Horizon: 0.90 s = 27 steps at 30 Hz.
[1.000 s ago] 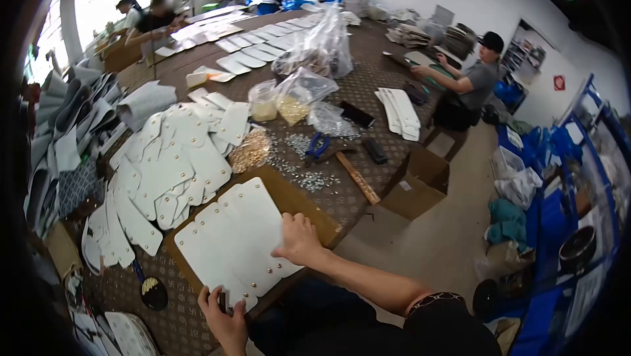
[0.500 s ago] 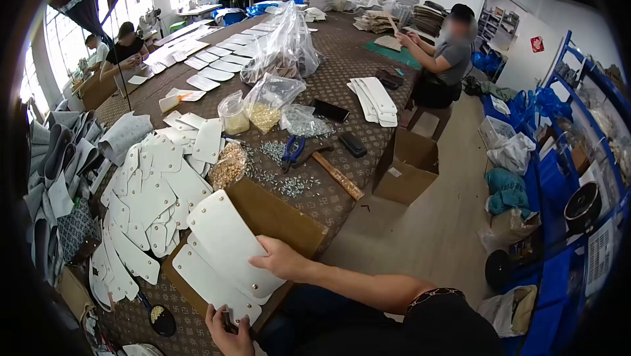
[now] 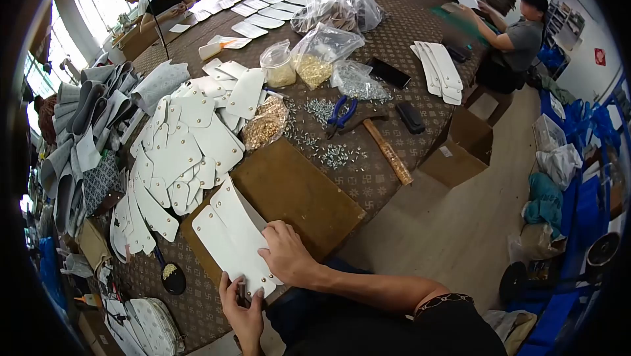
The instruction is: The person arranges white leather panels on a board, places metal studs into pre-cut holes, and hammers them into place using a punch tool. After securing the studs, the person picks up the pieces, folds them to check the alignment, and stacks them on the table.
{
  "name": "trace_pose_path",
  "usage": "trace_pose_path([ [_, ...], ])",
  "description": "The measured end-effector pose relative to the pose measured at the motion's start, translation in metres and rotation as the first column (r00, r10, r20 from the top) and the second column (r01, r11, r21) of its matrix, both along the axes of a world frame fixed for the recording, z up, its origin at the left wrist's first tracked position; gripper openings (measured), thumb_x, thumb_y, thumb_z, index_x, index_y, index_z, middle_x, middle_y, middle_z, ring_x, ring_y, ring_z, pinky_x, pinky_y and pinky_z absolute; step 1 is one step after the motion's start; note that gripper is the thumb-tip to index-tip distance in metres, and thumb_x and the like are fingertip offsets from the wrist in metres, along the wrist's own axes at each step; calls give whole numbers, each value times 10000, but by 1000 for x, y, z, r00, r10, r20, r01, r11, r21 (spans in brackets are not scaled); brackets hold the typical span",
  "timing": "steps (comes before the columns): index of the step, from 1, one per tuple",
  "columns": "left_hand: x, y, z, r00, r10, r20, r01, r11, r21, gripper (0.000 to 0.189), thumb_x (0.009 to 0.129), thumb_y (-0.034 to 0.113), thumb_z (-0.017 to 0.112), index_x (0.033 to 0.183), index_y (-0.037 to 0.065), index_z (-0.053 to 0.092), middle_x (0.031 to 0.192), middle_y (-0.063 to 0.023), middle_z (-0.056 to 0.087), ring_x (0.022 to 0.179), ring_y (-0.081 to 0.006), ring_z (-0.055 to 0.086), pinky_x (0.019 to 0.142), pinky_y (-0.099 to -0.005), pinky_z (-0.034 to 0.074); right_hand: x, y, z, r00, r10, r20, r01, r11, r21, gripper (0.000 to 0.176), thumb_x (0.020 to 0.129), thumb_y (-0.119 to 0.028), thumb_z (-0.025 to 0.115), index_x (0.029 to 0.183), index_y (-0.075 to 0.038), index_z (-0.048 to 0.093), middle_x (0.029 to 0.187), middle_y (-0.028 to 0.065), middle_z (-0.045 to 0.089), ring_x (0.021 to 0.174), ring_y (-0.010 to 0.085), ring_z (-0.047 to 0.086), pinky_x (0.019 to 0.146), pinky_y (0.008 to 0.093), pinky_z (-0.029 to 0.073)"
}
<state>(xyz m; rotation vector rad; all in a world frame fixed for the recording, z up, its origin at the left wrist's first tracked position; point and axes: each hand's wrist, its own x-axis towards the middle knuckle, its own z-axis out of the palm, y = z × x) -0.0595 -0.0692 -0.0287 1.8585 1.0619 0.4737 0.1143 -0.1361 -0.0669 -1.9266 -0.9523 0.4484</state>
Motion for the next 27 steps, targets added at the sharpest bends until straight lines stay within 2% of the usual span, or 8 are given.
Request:
trace_pose_path([
  [4,5,-5,4,999,-28,-27,30,997,65,468,826,-6,800,1259,-37,626,1582,-226,395,1322,-325,558,1050,-385,491,15,-2,-3,989,16,-146,-6,997,71,373,955,-148,662,1209,97,539,1307,261,499,1219,429,505,1058,466,421],
  [6,13,-10,14,999,42,-19,-44,995,-85,439,851,7,778,1261,-35,626,1595,-217,380,1343,-312,538,1063,-384,478,21,-1,-2,985,10,-173,5,997,81,379,953,-158,667,1205,97,545,1294,258,511,1200,424,518,1051,464,430],
  [8,9,-8,10,1000,28,-7,-29,997,-70,427,859,8,767,1260,-35,627,1599,-213,376,1347,-309,535,1068,-384,473,25,-1,2,937,35,-348,-23,999,39,383,951,-189,671,1181,90,546,1245,275,545,1157,441,554,1018,477,454],
  [11,10,-8,5,999,31,40,-28,996,-81,402,878,11,744,1260,-37,628,1608,-205,367,1345,-300,535,1074,-385,467,14,5,5,940,99,-327,-143,983,-114,351,949,-213,670,1119,74,559,1218,298,555,1137,477,566,985,503,466],
  [12,10,-8,5,997,42,71,-34,993,-110,389,889,13,732,1260,-40,627,1613,-202,363,1340,-293,538,1076,-385,466,11,7,4,953,85,-291,-109,992,-69,314,941,-204,673,1055,68,563,1157,312,593,1111,496,588,940,516,478],
  [19,3,-5,-5,985,108,135,-78,974,-210,374,916,31,720,1267,-50,621,1634,-199,341,1363,-273,518,1081,-385,460,20,8,1,926,183,-331,-189,982,14,304,917,-181,686,1023,79,570,965,300,658,958,477,660,826,506,509],
  [21,-5,4,-19,985,62,164,-31,982,-185,371,920,41,718,1267,-46,621,1628,-200,353,1377,-273,505,1090,-384,453,22,6,-2,910,189,-370,-183,982,50,330,922,-199,716,1079,70,607,965,264,673,881,356,680,810,437,525],
  [27,-10,9,-27,980,101,169,-67,978,-197,357,932,55,706,1263,-41,615,1605,-187,393,1383,-268,496,1106,-385,438,23,0,-3,901,191,-389,-170,982,87,318,929,-180,721,1097,67,612,969,248,684,873,296,679,810,408,531],
])
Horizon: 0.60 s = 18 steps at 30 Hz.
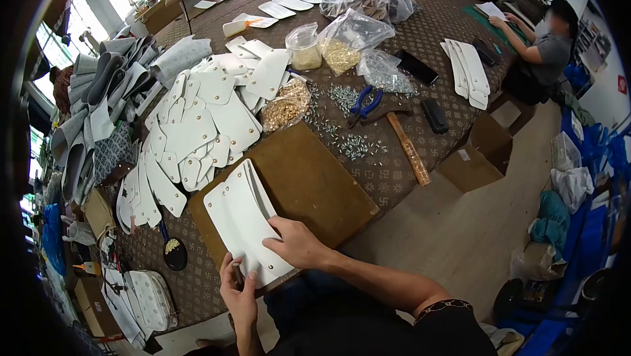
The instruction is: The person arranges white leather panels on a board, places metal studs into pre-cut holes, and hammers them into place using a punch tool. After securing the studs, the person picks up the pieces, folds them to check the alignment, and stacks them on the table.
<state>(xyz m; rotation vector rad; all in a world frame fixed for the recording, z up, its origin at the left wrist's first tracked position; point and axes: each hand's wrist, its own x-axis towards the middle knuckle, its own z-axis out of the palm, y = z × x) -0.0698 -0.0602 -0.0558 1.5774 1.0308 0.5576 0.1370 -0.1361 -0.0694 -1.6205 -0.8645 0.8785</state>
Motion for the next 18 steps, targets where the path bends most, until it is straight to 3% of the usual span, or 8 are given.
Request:
trace_pose_path([
  [7,5,11,-14,997,46,63,-49,998,49,390,926,25,698,1295,-49,592,1558,-144,449,1310,-219,540,1008,-313,486,6,-11,22,954,-129,272,78,978,192,298,938,-106,685,1175,55,603,1075,229,658,902,403,673,810,450,536],
  [9,14,14,-16,976,84,200,-86,996,-1,397,955,27,668,1331,-46,565,1503,-133,512,1086,-153,624,826,-254,518,6,-13,38,926,-96,366,65,993,95,308,936,-77,669,1206,49,591,1072,220,633,924,438,659,782,462,549],
  [10,17,17,-14,977,80,199,-81,997,0,397,955,27,668,1331,-46,565,1503,-133,512,1086,-153,624,826,-254,518,4,-13,43,926,-100,365,70,993,96,308,936,-77,669,1206,49,591,1072,220,633,924,438,659,782,462,549],
  [12,23,22,-11,977,79,199,-35,975,-217,400,1022,111,597,1390,-27,522,1464,-122,556,773,-85,581,603,-211,441,-2,-10,46,877,-24,480,0,999,51,295,941,-64,625,1212,45,580,1076,220,619,941,406,673,764,447,570],
  [13,29,24,-14,977,74,199,-30,976,-215,400,1022,111,597,1390,-27,522,1464,-122,556,773,-85,581,603,-211,441,-6,-8,45,877,-29,479,4,999,53,295,941,-64,625,1212,45,580,1076,220,619,941,406,673,764,447,570],
  [15,44,30,-25,872,156,464,58,908,-415,538,1060,330,599,1450,-14,459,1474,-120,556,583,-64,443,489,-220,339,-21,-2,41,837,43,545,-112,989,93,308,935,-63,580,1224,43,572,1119,215,620,958,379,682,760,423,588],
  [16,46,31,-27,866,77,494,126,922,-366,753,1022,542,613,1507,8,398,1499,-125,539,706,-94,557,552,-224,419,-30,1,35,839,115,532,-176,982,66,382,927,-63,553,1294,41,551,1161,213,609,990,371,677,794,433,587],
  [18,56,28,-31,833,121,539,120,913,-391,836,985,596,632,1526,14,374,1492,-132,544,795,-103,587,594,-225,447,-39,2,31,805,84,588,-173,980,97,416,922,-58,559,1326,41,540,1173,217,603,1015,372,669,815,439,583],
])
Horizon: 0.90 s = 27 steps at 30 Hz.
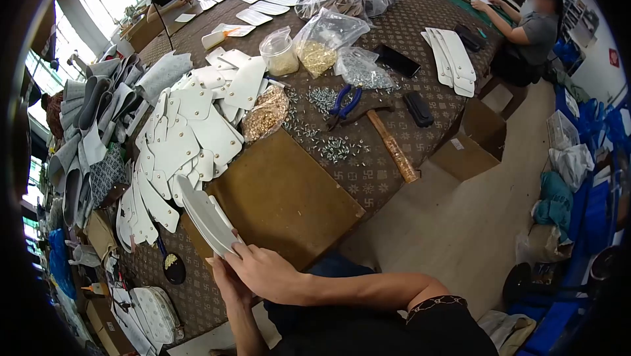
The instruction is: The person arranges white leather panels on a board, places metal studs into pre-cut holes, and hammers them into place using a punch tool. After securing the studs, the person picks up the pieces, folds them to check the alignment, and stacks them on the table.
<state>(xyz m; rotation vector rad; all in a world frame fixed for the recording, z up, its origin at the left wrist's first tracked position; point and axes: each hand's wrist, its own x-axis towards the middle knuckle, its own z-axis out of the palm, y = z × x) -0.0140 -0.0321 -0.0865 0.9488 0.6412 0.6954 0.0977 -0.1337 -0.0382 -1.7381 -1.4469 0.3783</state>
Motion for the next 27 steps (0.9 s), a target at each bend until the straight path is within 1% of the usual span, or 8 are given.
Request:
trace_pose_path([
  [2,2,-1,2,999,1,42,1,999,-35,920,957,646,640,1563,27,330,1479,-150,554,1044,-130,620,722,-237,510,2,0,1,998,-7,59,5,999,37,451,918,-52,564,1357,42,528,1185,221,597,1040,373,660,836,445,580],
  [3,1,3,1,999,0,40,1,999,-37,920,957,646,640,1563,27,330,1479,-150,554,1044,-130,620,722,-237,510,7,-1,3,998,48,46,-50,998,32,481,914,-49,568,1383,42,512,1198,224,592,1056,376,653,860,447,576],
  [9,-10,28,-1,992,-124,-11,124,991,-49,828,974,584,659,1514,16,392,1385,-165,604,832,-102,613,593,-224,485,21,-2,-3,977,210,-44,-211,977,-26,595,923,-48,579,1488,32,412,1306,234,581,1129,403,633,914,455,560],
  [12,-17,33,-14,991,-120,56,129,972,-195,781,974,549,678,1477,8,427,1308,-155,629,749,-86,585,534,-212,453,22,-5,-9,969,235,-74,-236,972,-1,669,944,-72,596,1549,15,326,1368,246,565,1165,407,624,954,464,538],
  [19,-4,29,0,990,-137,26,139,982,-126,729,955,456,709,1459,8,431,1248,-142,628,999,-205,649,814,-338,570,37,-13,6,902,312,-300,-335,942,-27,867,964,-236,704,1618,-15,179,1412,268,548,1204,423,595,1033,484,480],
  [22,5,28,12,990,-141,22,142,984,-111,745,922,441,723,1452,6,433,1227,-131,628,1055,-227,640,863,-356,568,56,-21,13,839,334,-430,-407,909,-89,841,963,-270,730,1611,-28,250,1406,246,569,1247,410,582,1078,478,459],
  [25,9,23,14,996,-85,-1,84,983,-161,731,900,446,726,1409,-6,458,1196,-119,632,1015,-201,633,840,-337,566,83,-48,-11,968,108,-228,-79,988,132,648,947,-229,749,1486,-7,465,1423,230,569,1301,393,566,1119,459,433],
  [27,5,25,10,992,-120,24,122,984,-127,684,906,433,719,1371,-9,482,1190,-115,636,972,-176,632,816,-325,568,121,-75,-16,947,-321,2,320,945,60,645,927,-209,775,1466,2,490,1433,225,567,1337,405,539,1152,477,402],
])
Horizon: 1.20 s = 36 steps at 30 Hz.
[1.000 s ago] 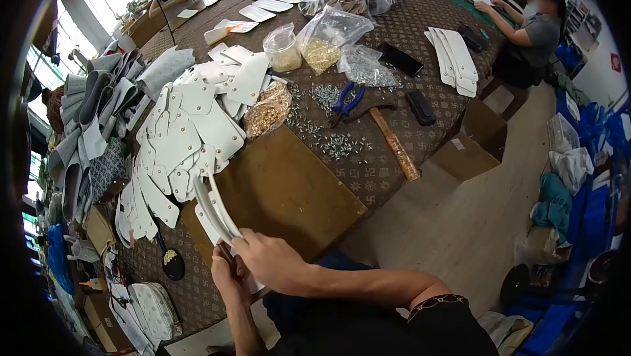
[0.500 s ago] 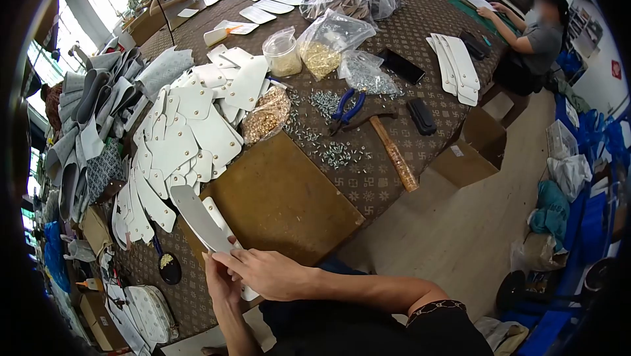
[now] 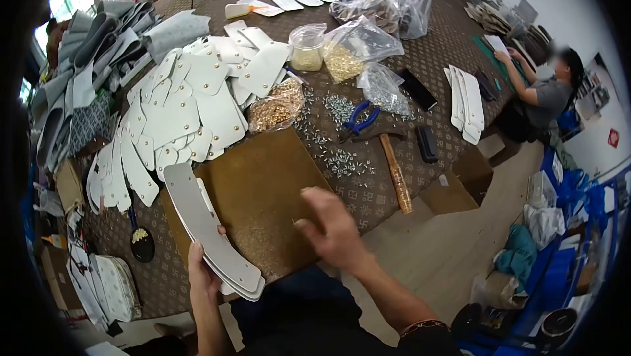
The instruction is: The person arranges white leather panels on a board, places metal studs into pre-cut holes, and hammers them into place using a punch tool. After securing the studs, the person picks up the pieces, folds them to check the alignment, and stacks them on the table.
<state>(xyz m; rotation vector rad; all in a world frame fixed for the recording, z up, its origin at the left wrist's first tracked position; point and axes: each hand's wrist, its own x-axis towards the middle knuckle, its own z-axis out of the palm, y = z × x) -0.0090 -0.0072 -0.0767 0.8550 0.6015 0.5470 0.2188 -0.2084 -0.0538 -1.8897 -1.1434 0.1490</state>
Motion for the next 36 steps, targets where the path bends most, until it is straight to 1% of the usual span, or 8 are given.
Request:
trace_pose_path([
  [2,-2,0,-3,999,18,28,-17,999,-35,651,912,415,711,1353,-12,495,1200,-118,636,944,-161,641,786,-315,581,35,-29,-17,941,-278,191,298,951,-86,706,918,-229,788,1485,22,449,1491,247,506,1397,439,466,1167,506,377],
  [4,-1,1,-3,997,-5,82,7,999,-32,651,916,401,710,1364,-13,484,1209,-124,636,922,-159,651,767,-304,592,54,-47,-28,877,-322,357,415,883,-222,761,925,-249,782,1506,52,394,1552,286,415,1445,473,386,1189,536,335],
  [14,-4,4,-6,995,-10,101,15,999,-52,585,945,299,666,1403,1,456,1245,-136,639,918,-153,658,760,-292,598,96,1,-38,901,58,430,102,935,-339,616,1011,-185,641,1504,66,370,1579,313,351,1459,494,359,1211,531,326],
  [16,-6,4,-7,999,-47,-4,47,998,33,751,951,483,631,1487,4,417,1198,-116,658,782,-124,659,595,-252,582,106,13,-37,897,91,434,60,945,-321,595,1007,-162,639,1496,58,382,1564,309,368,1445,490,379,1200,522,347],
  [21,-4,0,-4,998,6,63,-2,998,-69,555,966,303,649,1391,1,460,1198,-115,668,737,-79,631,496,-194,497,130,41,-39,904,185,387,-79,958,-275,523,975,-115,661,1441,18,462,1513,247,440,1381,446,457,1154,493,405],
  [29,-13,10,-35,999,-28,-31,29,999,34,617,1023,512,520,1386,15,487,1116,-118,685,658,-113,652,480,-244,554,164,103,-60,890,107,443,-43,988,-151,421,995,-144,638,1377,6,546,1471,212,494,1372,408,476,1155,456,402],
  [33,-7,6,-25,999,-19,39,20,1000,-10,597,1040,508,490,1378,15,491,1083,-129,690,624,-125,652,450,-248,556,177,133,-68,902,-6,431,12,1000,-11,220,970,-137,647,1140,3,634,1244,178,589,1207,378,556,1018,459,464],
  [36,4,1,-16,997,79,4,-78,993,-83,588,1053,498,483,1407,28,459,1110,-143,693,754,-167,696,555,-294,624,184,140,-69,878,-72,473,51,997,58,131,963,-128,646,1011,-6,638,1089,153,613,1075,357,587,916,459,477],
])
